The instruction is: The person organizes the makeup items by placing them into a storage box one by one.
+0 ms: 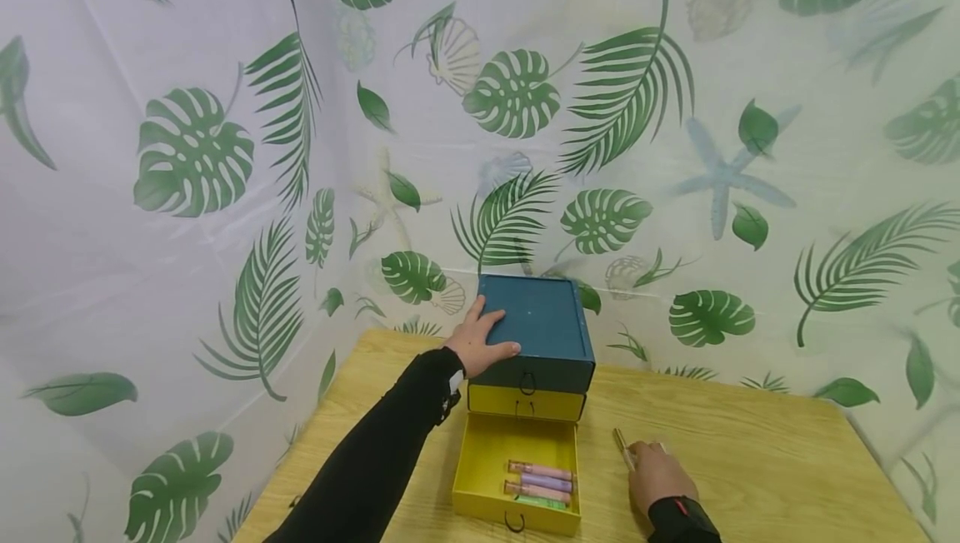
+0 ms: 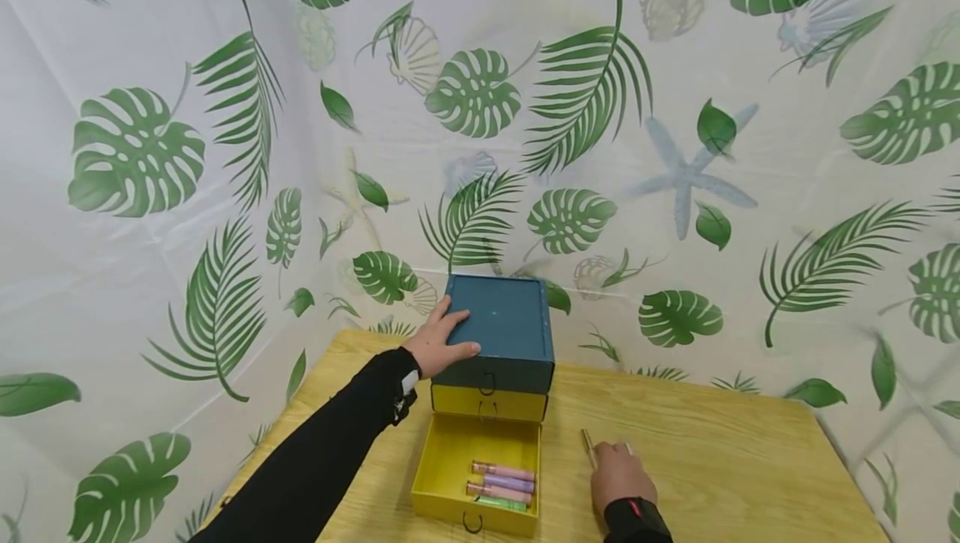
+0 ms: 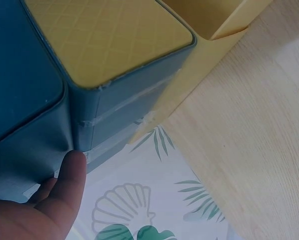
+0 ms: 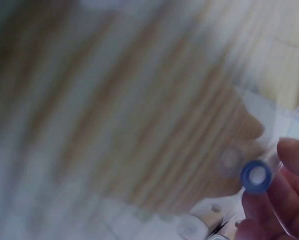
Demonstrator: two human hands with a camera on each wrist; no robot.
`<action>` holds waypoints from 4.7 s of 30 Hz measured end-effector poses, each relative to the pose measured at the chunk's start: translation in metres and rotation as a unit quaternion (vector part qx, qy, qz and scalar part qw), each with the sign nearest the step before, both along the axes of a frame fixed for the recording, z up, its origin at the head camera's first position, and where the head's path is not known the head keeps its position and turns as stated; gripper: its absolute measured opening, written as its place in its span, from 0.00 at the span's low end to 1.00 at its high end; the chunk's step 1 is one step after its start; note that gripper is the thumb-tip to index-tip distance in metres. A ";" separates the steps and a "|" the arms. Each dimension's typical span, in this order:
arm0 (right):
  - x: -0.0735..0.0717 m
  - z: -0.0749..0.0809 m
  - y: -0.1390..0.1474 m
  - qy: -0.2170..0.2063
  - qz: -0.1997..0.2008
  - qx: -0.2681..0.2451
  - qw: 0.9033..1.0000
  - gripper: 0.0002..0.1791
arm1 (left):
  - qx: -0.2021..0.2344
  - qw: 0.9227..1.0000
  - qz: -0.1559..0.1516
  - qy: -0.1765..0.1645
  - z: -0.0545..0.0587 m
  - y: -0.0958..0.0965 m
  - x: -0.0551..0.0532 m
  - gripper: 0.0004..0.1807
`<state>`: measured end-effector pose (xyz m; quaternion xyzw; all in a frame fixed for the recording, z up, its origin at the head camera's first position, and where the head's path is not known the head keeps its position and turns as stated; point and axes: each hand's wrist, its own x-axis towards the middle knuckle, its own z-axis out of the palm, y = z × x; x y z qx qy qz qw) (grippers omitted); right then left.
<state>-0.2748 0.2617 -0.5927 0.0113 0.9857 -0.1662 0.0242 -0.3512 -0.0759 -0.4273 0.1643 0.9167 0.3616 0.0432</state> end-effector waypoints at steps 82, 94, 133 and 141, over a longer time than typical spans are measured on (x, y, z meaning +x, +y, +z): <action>-0.006 0.025 -0.134 0.061 0.256 0.047 0.964 0.05 | -0.003 1.000 -0.005 0.011 0.001 -0.004 0.003 0.41; -0.008 0.017 -0.134 0.069 0.253 0.091 0.961 0.04 | -0.010 1.000 -0.001 0.008 0.002 -0.002 0.002 0.41; -0.001 0.048 -0.038 0.148 0.067 -0.077 0.984 0.13 | 0.006 1.000 -0.012 0.006 0.004 -0.003 0.002 0.38; -0.007 0.018 0.014 0.011 -0.009 -0.009 1.000 0.24 | 0.004 1.000 -0.013 0.006 0.003 -0.003 0.003 0.37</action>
